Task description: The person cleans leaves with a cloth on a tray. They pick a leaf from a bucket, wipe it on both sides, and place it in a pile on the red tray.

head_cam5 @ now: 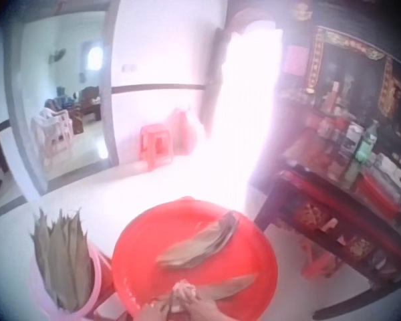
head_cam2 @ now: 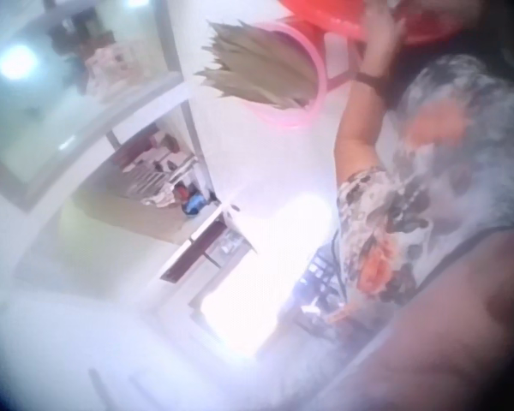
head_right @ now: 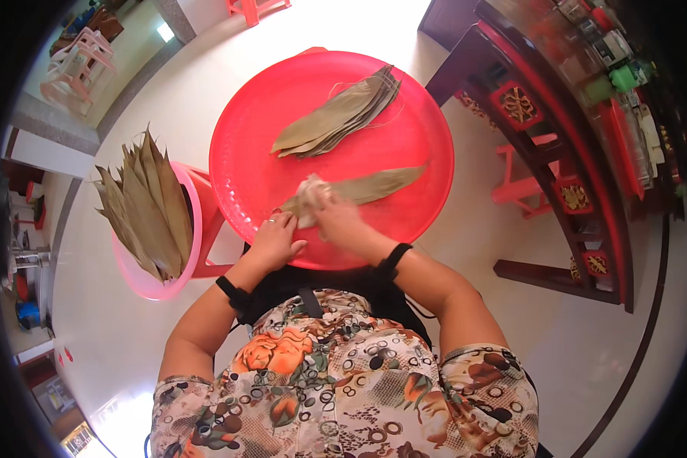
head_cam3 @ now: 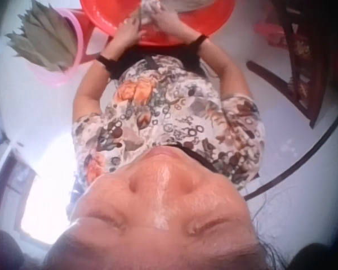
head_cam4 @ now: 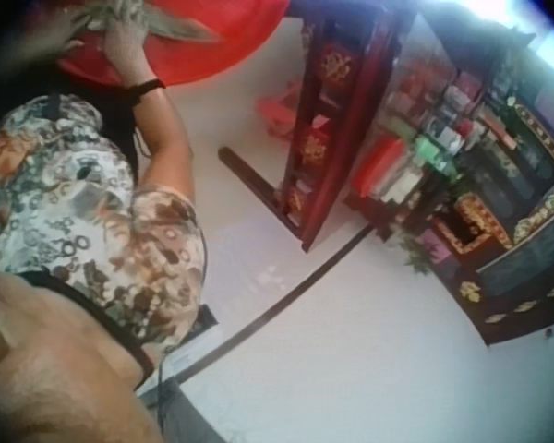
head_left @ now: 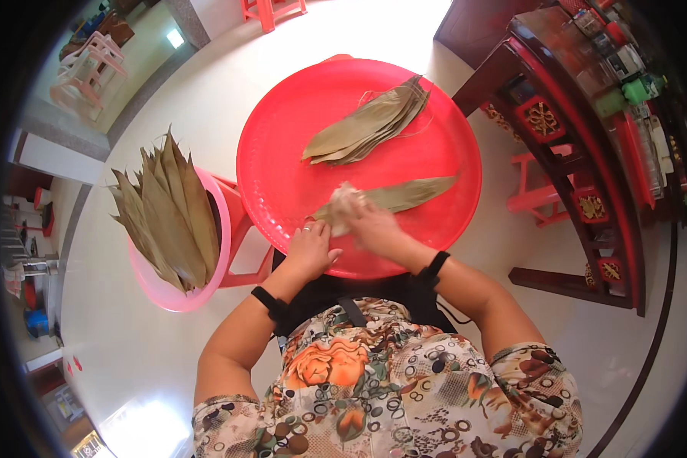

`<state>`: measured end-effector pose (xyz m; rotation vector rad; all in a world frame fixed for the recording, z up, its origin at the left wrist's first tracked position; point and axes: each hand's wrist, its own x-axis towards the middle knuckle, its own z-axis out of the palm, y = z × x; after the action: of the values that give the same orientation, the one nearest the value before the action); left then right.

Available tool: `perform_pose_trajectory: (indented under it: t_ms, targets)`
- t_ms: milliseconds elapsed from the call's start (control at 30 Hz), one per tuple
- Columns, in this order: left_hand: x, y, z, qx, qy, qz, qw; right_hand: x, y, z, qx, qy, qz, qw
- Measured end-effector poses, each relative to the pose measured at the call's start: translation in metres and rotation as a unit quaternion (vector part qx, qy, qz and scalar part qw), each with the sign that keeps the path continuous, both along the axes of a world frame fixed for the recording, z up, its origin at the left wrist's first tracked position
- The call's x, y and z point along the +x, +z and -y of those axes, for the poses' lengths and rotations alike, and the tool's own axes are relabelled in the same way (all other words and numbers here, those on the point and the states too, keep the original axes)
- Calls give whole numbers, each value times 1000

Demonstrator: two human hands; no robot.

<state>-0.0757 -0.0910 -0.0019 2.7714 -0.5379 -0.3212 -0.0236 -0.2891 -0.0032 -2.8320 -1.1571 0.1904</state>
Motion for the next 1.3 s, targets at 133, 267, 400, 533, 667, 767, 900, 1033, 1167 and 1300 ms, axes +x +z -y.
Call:
perform_pose_trajectory:
  t_ms: [133,267,400,533,667,767,900,1033,1167,1300]
  targets:
    - [2,-1,0,-2,5,-2,1000,35,9,76,-100,-131,-29,986]
    - [9,7,7,23,-8,-43,999,76,-21,178,-56,-237,83,966]
    - [2,7,4,51,2,-37,998,83,46,147,-112,-271,-1,956]
    - [-4,3,3,46,-3,-15,999,49,133,61,-105,-175,116,972]
    - [1,8,-1,34,-11,27,999,22,92,-19,-40,-42,102,993]
    - [1,-1,2,26,-11,9,1000,3,28,-33,-16,43,110,993]
    - [4,3,-3,31,12,-27,999,1,2,0,-37,-2,-35,999]
    - [12,13,3,29,-9,-5,1000,33,-18,112,-103,-173,-24,979]
    - [23,3,2,27,5,24,999,58,12,167,-94,-307,-37,946]
    - [32,-18,5,24,1,101,995,65,47,164,69,-320,-87,941]
